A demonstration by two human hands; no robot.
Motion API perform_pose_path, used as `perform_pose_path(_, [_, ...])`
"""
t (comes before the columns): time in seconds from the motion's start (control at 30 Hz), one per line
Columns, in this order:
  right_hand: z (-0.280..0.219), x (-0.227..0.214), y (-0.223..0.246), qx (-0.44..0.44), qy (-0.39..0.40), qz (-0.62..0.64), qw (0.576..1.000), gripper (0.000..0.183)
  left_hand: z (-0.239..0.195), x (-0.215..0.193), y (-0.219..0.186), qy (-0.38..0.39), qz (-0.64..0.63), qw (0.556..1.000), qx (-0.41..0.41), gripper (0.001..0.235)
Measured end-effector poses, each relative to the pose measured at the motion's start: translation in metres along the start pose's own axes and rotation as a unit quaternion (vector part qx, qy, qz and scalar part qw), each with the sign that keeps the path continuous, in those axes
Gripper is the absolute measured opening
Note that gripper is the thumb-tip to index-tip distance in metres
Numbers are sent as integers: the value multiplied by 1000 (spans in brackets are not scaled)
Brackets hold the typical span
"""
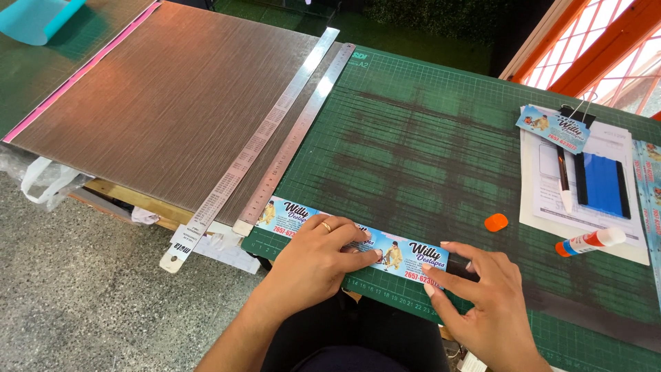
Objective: Applying glue to small printed labels and adhering them to a paper strip on a cutting mat
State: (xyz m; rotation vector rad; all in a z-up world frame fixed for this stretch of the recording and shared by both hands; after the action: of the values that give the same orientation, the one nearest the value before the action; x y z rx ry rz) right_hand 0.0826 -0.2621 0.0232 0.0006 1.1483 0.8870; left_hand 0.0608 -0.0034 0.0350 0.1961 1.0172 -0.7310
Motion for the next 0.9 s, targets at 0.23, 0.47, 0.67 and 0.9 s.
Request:
perform_pose_path(0.23, [-2, 2, -3, -8, 9, -5, 1000, 23, 1, -1, -1, -3, -2, 1000, -1, 30])
perform_pose_path(0.47, [-3, 3, -4, -3, 13, -9, 1000, 21, 1, -2, -1, -2, -3, 1000, -1, 30])
perform_pose_path(0.67, [-1, 2, -2, 1, 15, -10, 1000, 23, 2, -3, -2, 6, 3, 1000, -1, 29])
perform_pose_path(0.9, [-1, 1, -2, 3, 11, -3, 1000, 23, 3, -3, -2, 7, 1, 1000, -2, 31])
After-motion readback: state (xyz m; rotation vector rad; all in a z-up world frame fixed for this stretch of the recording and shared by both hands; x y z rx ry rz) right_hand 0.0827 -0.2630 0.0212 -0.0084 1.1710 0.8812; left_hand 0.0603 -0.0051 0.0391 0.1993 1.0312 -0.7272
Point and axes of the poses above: each hand's wrist, its own z-axis towards the middle knuckle, its own x-axis out of the palm, y = z × x, the point moved 4 cm from there along z, towards the middle knuckle, and after that the axes turned 5 degrees about z, right-handed, at the moved point
